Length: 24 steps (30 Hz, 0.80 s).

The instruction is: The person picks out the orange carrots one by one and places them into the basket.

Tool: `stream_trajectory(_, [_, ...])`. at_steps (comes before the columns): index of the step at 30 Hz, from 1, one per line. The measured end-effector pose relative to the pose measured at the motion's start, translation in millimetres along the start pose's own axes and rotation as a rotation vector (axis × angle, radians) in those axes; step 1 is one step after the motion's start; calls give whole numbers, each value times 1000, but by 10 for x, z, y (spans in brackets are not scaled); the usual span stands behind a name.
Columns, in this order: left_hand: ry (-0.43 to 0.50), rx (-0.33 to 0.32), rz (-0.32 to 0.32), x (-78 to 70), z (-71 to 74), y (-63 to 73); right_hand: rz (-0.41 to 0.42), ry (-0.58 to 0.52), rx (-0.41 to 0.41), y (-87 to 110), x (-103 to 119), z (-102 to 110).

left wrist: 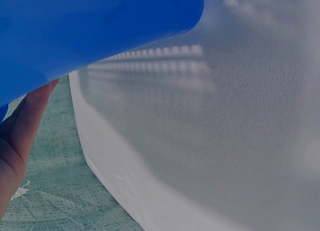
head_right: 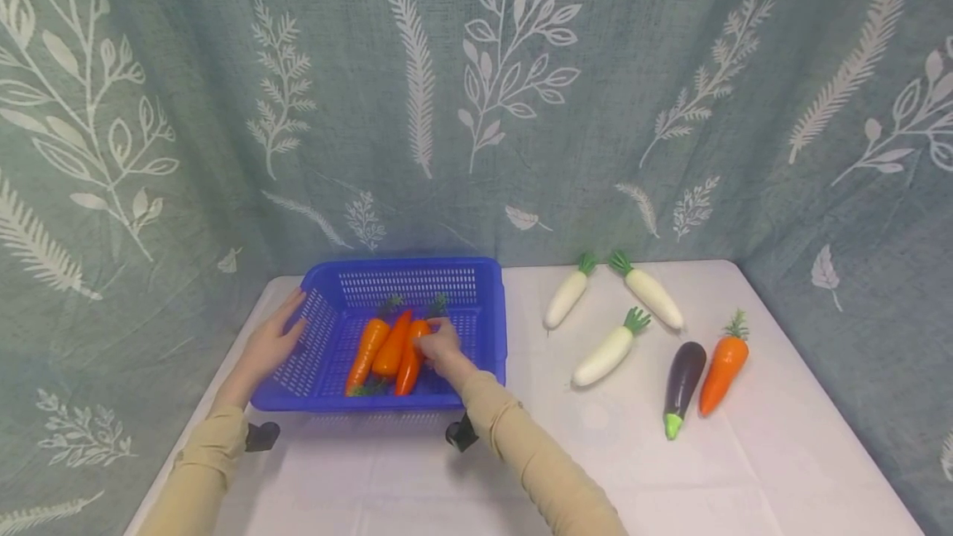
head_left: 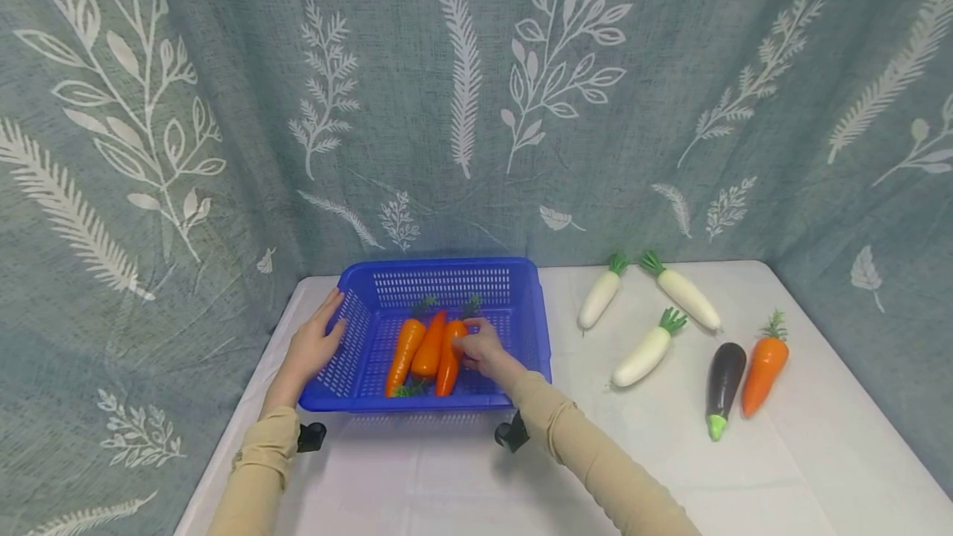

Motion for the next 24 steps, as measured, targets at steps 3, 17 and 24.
stream_trajectory(3, [4,-3,2,-14,5,3,-7,13,-7,-47,-31,-12])
stream_trajectory(17, [-5,-6,5,-41,17,10,-32,5,45,-204,-152,-73])
stream_trajectory(24, [-3,-3,4,-39,14,12,-44,-10,30,-7,-33,-13])
Point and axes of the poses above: each hand's wrist, its own y-axis away from the middle knuckle, its own z-axis out of the back of the hand, x = y × z, the point moved 4 cm from there along -y, towards the middle knuckle, and after that the axes turned 5 degrees about -x, right-handed, at the moved point
